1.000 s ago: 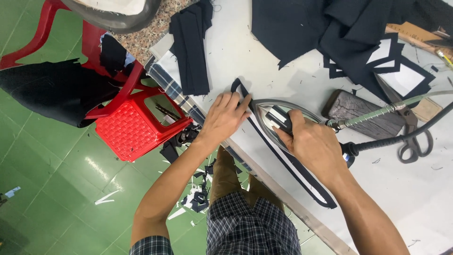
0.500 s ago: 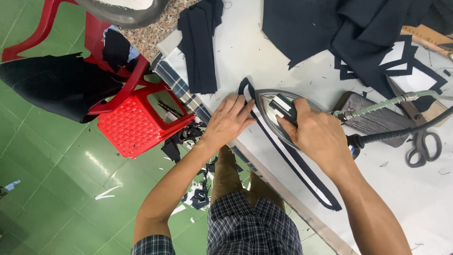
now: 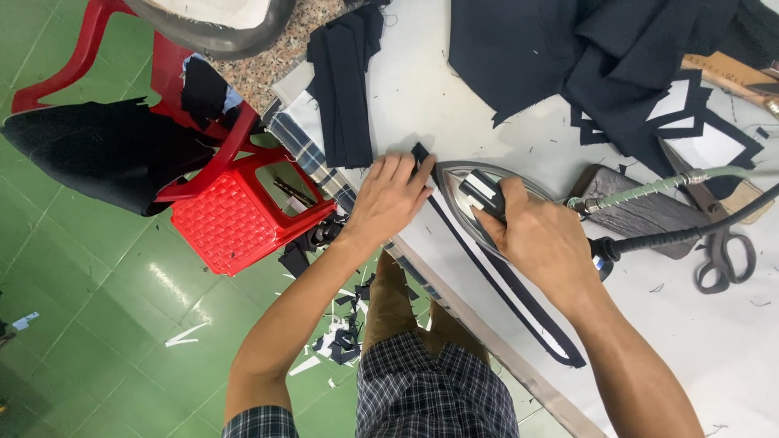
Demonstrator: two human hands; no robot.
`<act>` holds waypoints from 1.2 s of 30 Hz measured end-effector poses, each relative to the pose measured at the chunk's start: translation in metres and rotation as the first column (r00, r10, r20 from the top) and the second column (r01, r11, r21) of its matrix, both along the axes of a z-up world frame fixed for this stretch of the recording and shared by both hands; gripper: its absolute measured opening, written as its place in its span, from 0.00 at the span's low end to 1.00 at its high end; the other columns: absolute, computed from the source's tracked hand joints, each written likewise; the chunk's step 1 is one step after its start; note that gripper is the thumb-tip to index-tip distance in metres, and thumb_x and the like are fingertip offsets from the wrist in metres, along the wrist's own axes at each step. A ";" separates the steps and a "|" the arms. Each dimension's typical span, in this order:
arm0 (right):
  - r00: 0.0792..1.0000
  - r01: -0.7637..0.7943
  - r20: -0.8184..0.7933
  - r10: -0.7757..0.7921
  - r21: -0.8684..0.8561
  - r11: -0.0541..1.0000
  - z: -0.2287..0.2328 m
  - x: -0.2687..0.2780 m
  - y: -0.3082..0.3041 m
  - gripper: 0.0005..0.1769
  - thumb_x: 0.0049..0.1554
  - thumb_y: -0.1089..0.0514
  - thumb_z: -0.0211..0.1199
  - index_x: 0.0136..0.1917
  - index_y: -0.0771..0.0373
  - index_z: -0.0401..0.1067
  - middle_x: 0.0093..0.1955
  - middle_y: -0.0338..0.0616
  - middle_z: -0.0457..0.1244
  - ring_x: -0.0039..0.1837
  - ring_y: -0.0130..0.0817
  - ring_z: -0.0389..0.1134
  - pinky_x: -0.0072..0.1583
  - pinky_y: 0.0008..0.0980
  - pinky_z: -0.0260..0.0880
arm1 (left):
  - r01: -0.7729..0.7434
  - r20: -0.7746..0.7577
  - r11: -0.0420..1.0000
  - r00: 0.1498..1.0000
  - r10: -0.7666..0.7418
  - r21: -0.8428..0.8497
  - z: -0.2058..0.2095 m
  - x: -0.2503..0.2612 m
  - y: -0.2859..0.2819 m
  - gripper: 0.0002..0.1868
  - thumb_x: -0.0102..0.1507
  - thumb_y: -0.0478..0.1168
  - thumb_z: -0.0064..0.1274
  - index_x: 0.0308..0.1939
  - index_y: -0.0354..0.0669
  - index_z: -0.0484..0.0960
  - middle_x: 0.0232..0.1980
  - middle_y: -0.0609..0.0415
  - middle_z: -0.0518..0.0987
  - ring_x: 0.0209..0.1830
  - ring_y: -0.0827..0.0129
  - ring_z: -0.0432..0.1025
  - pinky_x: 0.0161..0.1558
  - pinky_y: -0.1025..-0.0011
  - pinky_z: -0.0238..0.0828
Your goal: The person irons a long, narrow strip of black fabric with a white center on a white work table. They repeatedly move the iron back and forth along the fabric, adjusting its position with their left hand. The person also briefly handles a small rectangular piece of black fabric and a pair of scissors.
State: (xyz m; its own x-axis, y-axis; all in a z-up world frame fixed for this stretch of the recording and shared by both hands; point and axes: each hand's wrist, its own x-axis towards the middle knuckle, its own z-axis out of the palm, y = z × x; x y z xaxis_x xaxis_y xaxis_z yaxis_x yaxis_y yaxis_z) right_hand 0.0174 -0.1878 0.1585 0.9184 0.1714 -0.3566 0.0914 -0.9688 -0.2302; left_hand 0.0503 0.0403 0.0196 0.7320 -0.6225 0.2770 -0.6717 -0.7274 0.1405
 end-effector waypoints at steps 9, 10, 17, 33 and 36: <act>0.994 0.103 0.039 -0.103 0.007 0.995 -0.016 0.010 0.005 0.29 0.64 0.36 0.53 0.58 0.66 0.67 0.32 0.57 0.67 0.37 0.58 0.74 0.41 0.54 0.73 | 0.014 -0.110 1.000 0.994 -0.013 0.001 -0.001 -0.011 0.002 0.31 0.74 0.57 0.33 0.70 0.37 0.71 0.77 0.43 0.63 0.80 0.56 0.51 0.78 0.50 0.36; 0.994 0.100 0.041 -0.100 0.006 0.995 -0.015 0.012 0.006 0.29 0.64 0.36 0.53 0.58 0.66 0.67 0.32 0.57 0.67 0.37 0.58 0.74 0.41 0.54 0.73 | 0.010 -0.108 1.000 0.994 -0.010 0.000 -0.004 -0.013 0.003 0.31 0.74 0.57 0.33 0.70 0.37 0.71 0.77 0.43 0.63 0.80 0.56 0.51 0.78 0.50 0.36; 0.994 0.110 0.006 -0.111 0.045 0.993 -0.010 0.019 0.010 0.32 0.66 0.35 0.50 0.63 0.66 0.64 0.38 0.59 0.68 0.41 0.61 0.74 0.44 0.57 0.73 | -0.021 -0.210 0.994 0.978 -0.003 -0.111 -0.014 -0.020 0.010 0.32 0.74 0.58 0.33 0.72 0.40 0.68 0.79 0.43 0.61 0.81 0.55 0.52 0.79 0.47 0.30; 0.996 -0.007 -0.090 0.000 -0.077 0.997 -0.015 0.040 0.011 0.35 0.64 0.31 0.49 0.65 0.64 0.64 0.42 0.58 0.71 0.44 0.59 0.75 0.48 0.52 0.75 | -0.064 -0.161 0.975 0.987 0.030 -0.212 -0.021 -0.020 0.011 0.28 0.72 0.53 0.39 0.72 0.44 0.70 0.72 0.47 0.70 0.76 0.54 0.60 0.78 0.47 0.41; 0.997 -0.012 -0.075 0.008 -0.059 0.998 -0.013 0.039 0.012 0.35 0.64 0.31 0.48 0.64 0.65 0.63 0.41 0.60 0.70 0.43 0.60 0.75 0.48 0.53 0.75 | -0.052 -0.098 0.977 0.995 0.032 -0.208 -0.022 -0.014 0.009 0.24 0.72 0.47 0.41 0.70 0.43 0.71 0.64 0.46 0.75 0.70 0.54 0.66 0.74 0.48 0.53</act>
State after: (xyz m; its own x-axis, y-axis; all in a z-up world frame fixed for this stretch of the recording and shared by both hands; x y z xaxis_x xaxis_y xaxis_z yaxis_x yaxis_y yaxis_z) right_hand 0.0567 -0.1762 0.1456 0.8870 0.1572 -0.4342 0.0859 -0.9800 -0.1794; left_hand 0.0368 0.0495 -0.0022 0.7848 -0.5261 0.3277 -0.6182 -0.7020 0.3536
